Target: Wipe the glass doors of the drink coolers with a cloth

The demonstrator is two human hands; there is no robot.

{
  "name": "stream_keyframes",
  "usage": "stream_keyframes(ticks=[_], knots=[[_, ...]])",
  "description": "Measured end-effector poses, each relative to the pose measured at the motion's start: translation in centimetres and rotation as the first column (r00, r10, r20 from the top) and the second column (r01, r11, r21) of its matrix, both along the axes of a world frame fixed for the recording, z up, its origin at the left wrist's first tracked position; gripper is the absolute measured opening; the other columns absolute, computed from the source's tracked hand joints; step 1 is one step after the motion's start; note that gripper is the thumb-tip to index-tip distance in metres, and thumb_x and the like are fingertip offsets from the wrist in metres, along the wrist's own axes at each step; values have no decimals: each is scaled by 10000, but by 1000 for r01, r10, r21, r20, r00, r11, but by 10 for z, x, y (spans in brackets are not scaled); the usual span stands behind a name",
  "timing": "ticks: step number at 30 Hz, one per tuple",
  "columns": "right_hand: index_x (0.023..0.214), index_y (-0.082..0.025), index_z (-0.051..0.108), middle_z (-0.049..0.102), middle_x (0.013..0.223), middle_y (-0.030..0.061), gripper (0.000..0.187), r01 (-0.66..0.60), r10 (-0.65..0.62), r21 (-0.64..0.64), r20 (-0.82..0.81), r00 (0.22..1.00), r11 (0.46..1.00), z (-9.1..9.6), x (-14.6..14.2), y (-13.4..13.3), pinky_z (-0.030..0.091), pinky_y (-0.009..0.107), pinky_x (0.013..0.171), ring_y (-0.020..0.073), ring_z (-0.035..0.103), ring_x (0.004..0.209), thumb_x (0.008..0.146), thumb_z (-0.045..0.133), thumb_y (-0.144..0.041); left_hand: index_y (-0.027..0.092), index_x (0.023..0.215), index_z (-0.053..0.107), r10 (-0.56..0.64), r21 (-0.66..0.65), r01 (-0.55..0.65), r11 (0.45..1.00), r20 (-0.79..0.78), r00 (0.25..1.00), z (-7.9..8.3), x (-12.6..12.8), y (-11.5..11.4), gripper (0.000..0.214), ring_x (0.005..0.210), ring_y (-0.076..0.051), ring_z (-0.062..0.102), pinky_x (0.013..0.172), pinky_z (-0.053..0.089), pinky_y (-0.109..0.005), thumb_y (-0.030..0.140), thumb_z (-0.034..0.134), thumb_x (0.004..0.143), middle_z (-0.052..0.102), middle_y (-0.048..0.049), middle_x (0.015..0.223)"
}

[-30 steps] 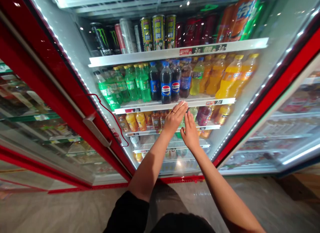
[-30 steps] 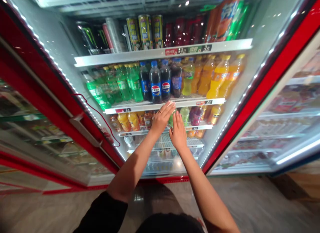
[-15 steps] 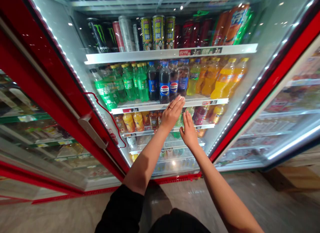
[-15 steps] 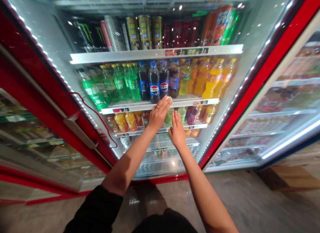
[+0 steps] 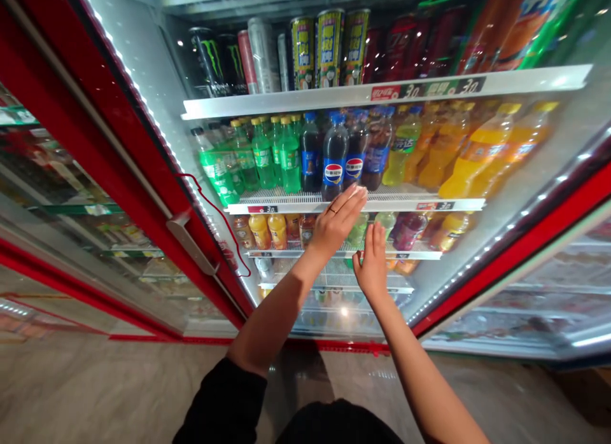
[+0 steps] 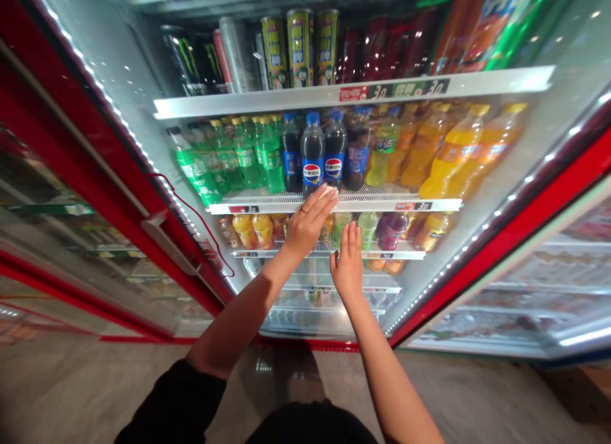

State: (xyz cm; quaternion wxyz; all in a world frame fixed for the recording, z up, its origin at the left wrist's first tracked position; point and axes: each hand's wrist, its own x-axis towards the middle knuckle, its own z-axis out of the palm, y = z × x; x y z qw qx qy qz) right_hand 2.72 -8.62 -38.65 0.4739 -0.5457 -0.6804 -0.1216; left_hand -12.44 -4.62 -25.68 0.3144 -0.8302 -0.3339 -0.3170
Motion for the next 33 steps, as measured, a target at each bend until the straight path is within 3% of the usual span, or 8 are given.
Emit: stream_keyframes(ticks=[3, 8, 11, 15, 18, 24, 30, 33], knots=[[1752, -342, -100, -32, 1863, -18, 938, 3, -3, -2, 37, 999, 1000, 1, 6, -1, 316, 633, 1351, 302, 59, 1721, 1000, 410, -108, 166, 1619, 490, -62, 32, 64, 997, -64, 996, -10, 6, 0, 539, 1632, -201, 308, 1354, 392, -382, 91, 309, 1116, 550, -29, 1671], [1752, -337, -96, 11, 1863, -14, 950, -18, 19, -16, 68, 998, 1000, 3, 14, -4, 364, 615, 1337, 299, 108, 1717, 987, 408, -87, 112, 1566, 540, -160, 141, 163, 977, -28, 987, -37, -19, 0, 486, 1604, -200, 394, 1326, 452, -375, 60, 448, 1091, 643, -69, 1581], [1754, -329, -87, 35, 1863, -1, 950, -24, 24, 1, 53, 998, 1000, 4, 12, -5, 365, 623, 1335, 309, 123, 1715, 988, 419, -86, 133, 1600, 506, -145, 132, 138, 982, 42, 989, -36, -19, 0, 515, 1609, -197, 392, 1332, 444, -368, 65, 452, 1093, 643, -63, 1583], [1755, -323, -87, 29, 1863, -2, 941, -21, 21, 9, 34, 999, 1000, 5, 7, -6, 362, 630, 1336, 317, 122, 1715, 999, 428, -101, 216, 1675, 416, -76, 50, 68, 996, 180, 981, -30, 4, 4, 598, 1623, -212, 361, 1353, 416, -403, 68, 381, 1097, 591, -37, 1636], [1757, -312, -82, 23, 1864, -3, 928, -21, 21, 5, 48, 999, 1000, 7, 7, -7, 365, 615, 1338, 306, 113, 1717, 1006, 424, -107, 224, 1684, 396, -86, 41, 81, 996, 163, 983, -39, 9, 5, 597, 1619, -207, 362, 1356, 407, -410, 80, 338, 1107, 577, -29, 1648], [1761, -268, -76, 80, 1864, 64, 929, 26, -28, 26, 63, 998, 999, 15, 2, -12, 327, 637, 1347, 325, 126, 1716, 1020, 477, -170, 175, 1692, 356, -206, 80, 203, 976, 39, 978, -64, -40, -3, 618, 1588, -188, 432, 1306, 481, -383, 63, 456, 1093, 618, -70, 1606], [1766, -253, -23, 117, 1858, 94, 913, 117, -115, 79, -29, 993, 990, 25, -23, -13, 337, 658, 1332, 345, 177, 1705, 1006, 477, -176, 230, 1726, 285, -128, 74, 112, 991, 273, 953, -31, -44, 4, 673, 1638, -198, 341, 1354, 429, -424, 31, 349, 1086, 581, -39, 1647], [1765, -266, -34, 89, 1862, 84, 921, 120, -116, 109, -37, 993, 987, 29, -34, -12, 329, 660, 1333, 341, 170, 1707, 1005, 478, -182, 226, 1692, 366, -95, 27, 91, 995, 201, 975, -23, -41, 5, 641, 1652, -192, 301, 1371, 398, -419, 31, 309, 1084, 541, -16, 1678]])
